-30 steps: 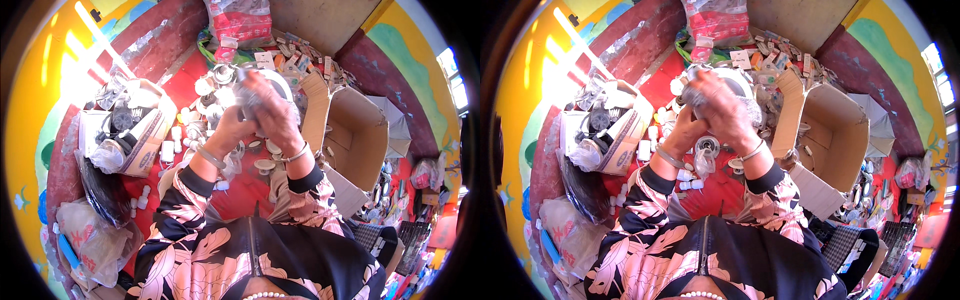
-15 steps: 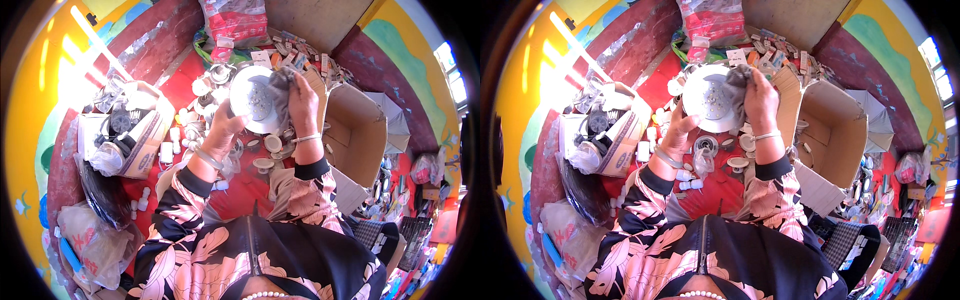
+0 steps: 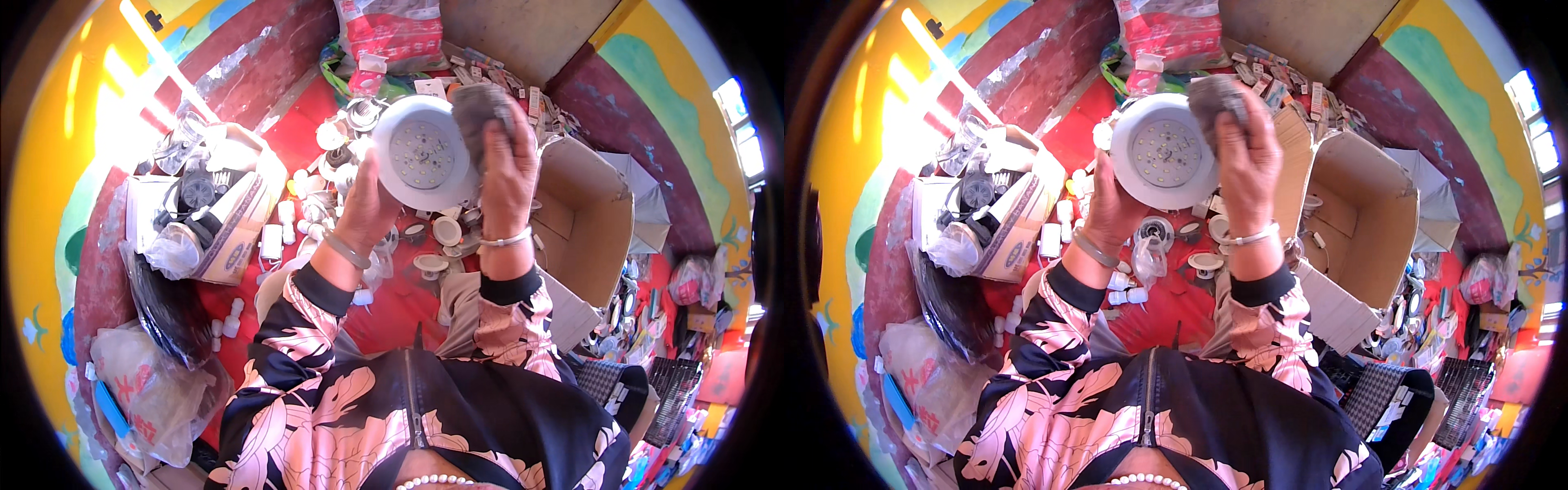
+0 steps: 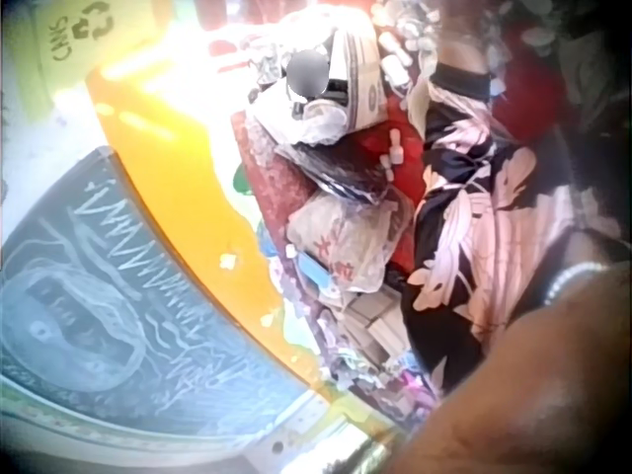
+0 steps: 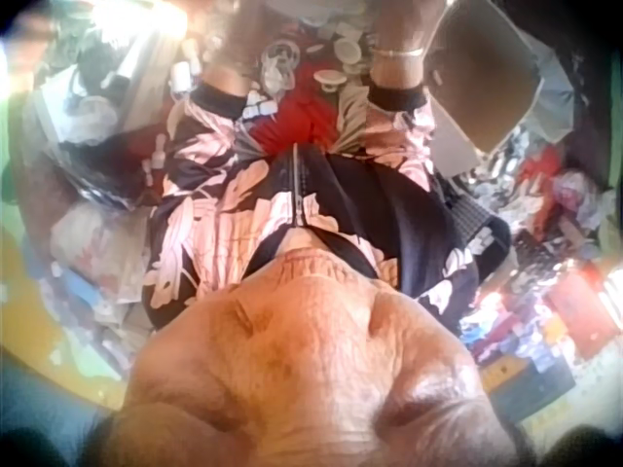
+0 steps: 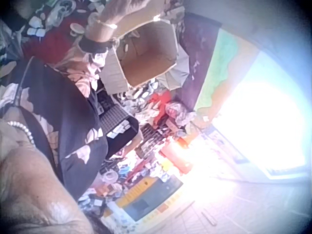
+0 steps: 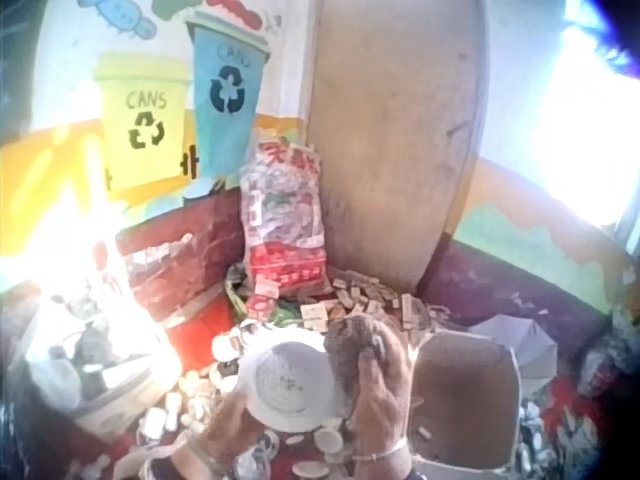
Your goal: The person wipes electronic components, including circular light fixtures and plastic parts, by hand using a grey cloth. They pick up the items individually from a pile on the floor and place some into a cardboard box after wiping.
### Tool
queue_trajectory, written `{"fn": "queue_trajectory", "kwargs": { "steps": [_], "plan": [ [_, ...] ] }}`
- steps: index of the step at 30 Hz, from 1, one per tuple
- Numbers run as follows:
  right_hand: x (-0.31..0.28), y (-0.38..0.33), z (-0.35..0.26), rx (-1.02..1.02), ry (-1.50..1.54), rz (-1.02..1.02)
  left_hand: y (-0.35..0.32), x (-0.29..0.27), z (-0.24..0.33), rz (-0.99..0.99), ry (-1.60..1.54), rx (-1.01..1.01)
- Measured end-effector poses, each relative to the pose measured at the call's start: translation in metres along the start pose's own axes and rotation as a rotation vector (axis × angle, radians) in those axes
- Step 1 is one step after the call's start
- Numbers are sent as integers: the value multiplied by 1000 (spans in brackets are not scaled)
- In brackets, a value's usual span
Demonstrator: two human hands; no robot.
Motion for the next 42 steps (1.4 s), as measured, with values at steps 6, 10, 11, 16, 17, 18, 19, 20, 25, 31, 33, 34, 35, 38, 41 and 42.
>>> {"fn": "queue_trajectory", "kwargs": {
  "steps": [6,10,11,16,17,18,19,20,25,31,33,34,35,38,41,42],
  "plan": [
    [57,-51,-3,-335,-307,-422,9,-30,-7,141,842,443],
    [72,-71,-11,-368,-371,-718,11,-51,-3,114,1083,803],
    [73,-73,-15,-384,-386,-768,15,-59,-2,134,866,724],
    [68,-69,-30,-435,-393,-971,16,-34,21,214,-97,79],
    [68,-68,-32,-440,-394,-978,14,-26,24,167,-256,0],
    [68,-68,-34,-445,-396,-984,13,-23,25,128,-246,3],
    [68,-67,-35,-449,-401,-989,12,-21,26,104,-251,-8],
    [67,-67,-34,-455,-408,-981,10,-18,26,80,-256,-20],
    [54,-52,-45,-444,-433,-995,14,-17,25,72,-253,23],
    [-37,29,-38,-414,-841,-157,10,-25,43,159,-169,133],
    [-65,46,-30,-141,-725,112,9,-28,45,186,-138,160],
    [-64,44,-27,8,-431,157,9,-28,43,181,-122,164],
    [-58,39,-23,153,-133,198,9,-29,42,176,-105,168],
    [-31,19,-18,160,-8,170,5,-24,35,178,-5,163],
    [1,-8,-7,147,-13,99,4,-17,23,103,-65,109],
    [10,-16,-4,83,-158,25,2,-12,25,77,-48,135]
  ]
}}
Point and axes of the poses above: each hand's wrist, its own y-axis towards the middle knuckle, its own x-axis out of the palm, z = x × y, the point moved 6 cm from there along y, towards the middle knuckle, and after that the axes turned 14 degrees about z, right-handed, at the moved point
